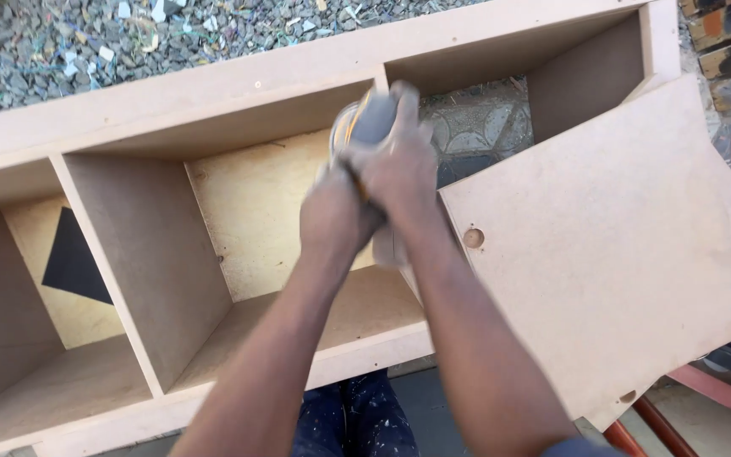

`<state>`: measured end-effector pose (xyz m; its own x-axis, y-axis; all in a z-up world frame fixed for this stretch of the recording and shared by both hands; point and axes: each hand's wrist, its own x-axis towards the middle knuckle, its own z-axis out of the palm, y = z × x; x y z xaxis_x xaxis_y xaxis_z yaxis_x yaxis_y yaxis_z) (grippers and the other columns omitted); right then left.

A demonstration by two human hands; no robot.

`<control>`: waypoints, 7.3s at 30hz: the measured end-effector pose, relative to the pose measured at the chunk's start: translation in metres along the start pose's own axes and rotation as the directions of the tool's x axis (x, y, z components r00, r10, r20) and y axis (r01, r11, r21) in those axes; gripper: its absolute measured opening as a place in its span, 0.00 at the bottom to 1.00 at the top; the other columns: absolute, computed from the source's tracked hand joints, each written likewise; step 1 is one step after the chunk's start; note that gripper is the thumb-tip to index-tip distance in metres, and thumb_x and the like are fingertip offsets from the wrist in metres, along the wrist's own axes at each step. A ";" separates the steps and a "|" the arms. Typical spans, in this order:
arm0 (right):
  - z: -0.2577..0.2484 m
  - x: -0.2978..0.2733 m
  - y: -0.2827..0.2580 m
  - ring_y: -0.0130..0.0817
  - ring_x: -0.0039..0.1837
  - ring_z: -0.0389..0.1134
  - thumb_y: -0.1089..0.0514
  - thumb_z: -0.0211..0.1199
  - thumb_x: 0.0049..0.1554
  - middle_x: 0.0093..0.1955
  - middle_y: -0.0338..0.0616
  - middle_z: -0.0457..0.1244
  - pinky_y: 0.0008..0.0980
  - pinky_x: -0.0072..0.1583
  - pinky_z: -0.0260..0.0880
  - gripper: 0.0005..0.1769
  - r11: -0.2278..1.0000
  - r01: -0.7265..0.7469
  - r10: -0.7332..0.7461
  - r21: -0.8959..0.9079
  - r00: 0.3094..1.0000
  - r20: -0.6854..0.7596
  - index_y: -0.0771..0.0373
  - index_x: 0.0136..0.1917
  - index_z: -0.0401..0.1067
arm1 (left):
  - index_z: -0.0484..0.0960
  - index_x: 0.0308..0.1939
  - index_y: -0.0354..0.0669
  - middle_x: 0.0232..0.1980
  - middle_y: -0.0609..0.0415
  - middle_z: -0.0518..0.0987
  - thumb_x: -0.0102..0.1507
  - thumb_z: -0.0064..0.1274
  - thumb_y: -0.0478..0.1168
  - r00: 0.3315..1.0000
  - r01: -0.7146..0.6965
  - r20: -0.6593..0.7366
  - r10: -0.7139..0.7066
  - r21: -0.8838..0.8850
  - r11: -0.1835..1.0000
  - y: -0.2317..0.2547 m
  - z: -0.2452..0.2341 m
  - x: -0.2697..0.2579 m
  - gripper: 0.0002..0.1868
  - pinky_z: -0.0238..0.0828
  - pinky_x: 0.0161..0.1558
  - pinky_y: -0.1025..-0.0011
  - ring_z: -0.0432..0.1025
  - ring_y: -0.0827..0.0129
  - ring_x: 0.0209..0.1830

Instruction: The person uses a yellow and black electric orbital sander to smooth the surfaces of a light-colored wooden cabinet. They sand the interior shelves, the front edges, and the side panels of the cabinet while kneeling on the floor.

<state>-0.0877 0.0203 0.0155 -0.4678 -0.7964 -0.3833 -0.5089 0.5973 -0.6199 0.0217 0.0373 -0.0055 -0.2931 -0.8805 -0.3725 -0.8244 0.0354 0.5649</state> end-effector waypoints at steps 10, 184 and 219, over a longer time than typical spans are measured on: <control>-0.015 -0.190 0.072 0.51 0.50 0.72 0.50 0.78 0.40 0.62 0.55 0.58 0.47 0.46 0.80 0.57 0.995 -0.085 0.089 -0.043 0.993 0.082 0.55 0.76 0.49 | 0.74 0.56 0.43 0.47 0.48 0.80 0.55 0.59 0.50 0.934 0.287 0.212 -0.287 0.034 0.957 0.006 0.014 -0.205 0.28 0.75 0.39 0.54 0.78 0.49 0.40; 0.466 -0.514 0.109 0.39 0.51 0.71 0.64 0.81 0.33 0.49 0.52 0.69 0.40 0.47 0.77 0.56 -0.515 0.120 0.761 0.849 0.520 0.388 0.49 0.74 0.65 | 0.64 0.47 0.47 0.38 0.47 0.63 0.71 0.35 0.68 0.689 -0.695 0.501 0.523 0.251 0.674 -0.295 0.074 -0.215 0.27 0.69 0.45 0.53 0.69 0.46 0.41; 0.412 -0.472 0.172 0.41 0.65 0.65 0.65 0.68 0.44 0.69 0.46 0.58 0.43 0.61 0.77 0.43 -0.179 0.371 0.784 0.911 0.613 -0.095 0.46 0.70 0.58 | 0.58 0.35 0.43 0.31 0.58 0.56 0.73 0.22 0.62 0.490 -0.838 0.529 0.693 0.066 0.542 -0.284 0.068 -0.216 0.27 0.61 0.34 0.66 0.56 0.71 0.31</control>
<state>0.3429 0.4598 -0.1923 -0.7547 -0.0107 -0.6560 0.5763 -0.4885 -0.6551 0.2858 0.2500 -0.1354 -0.9711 -0.1566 -0.1802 -0.2328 0.7880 0.5700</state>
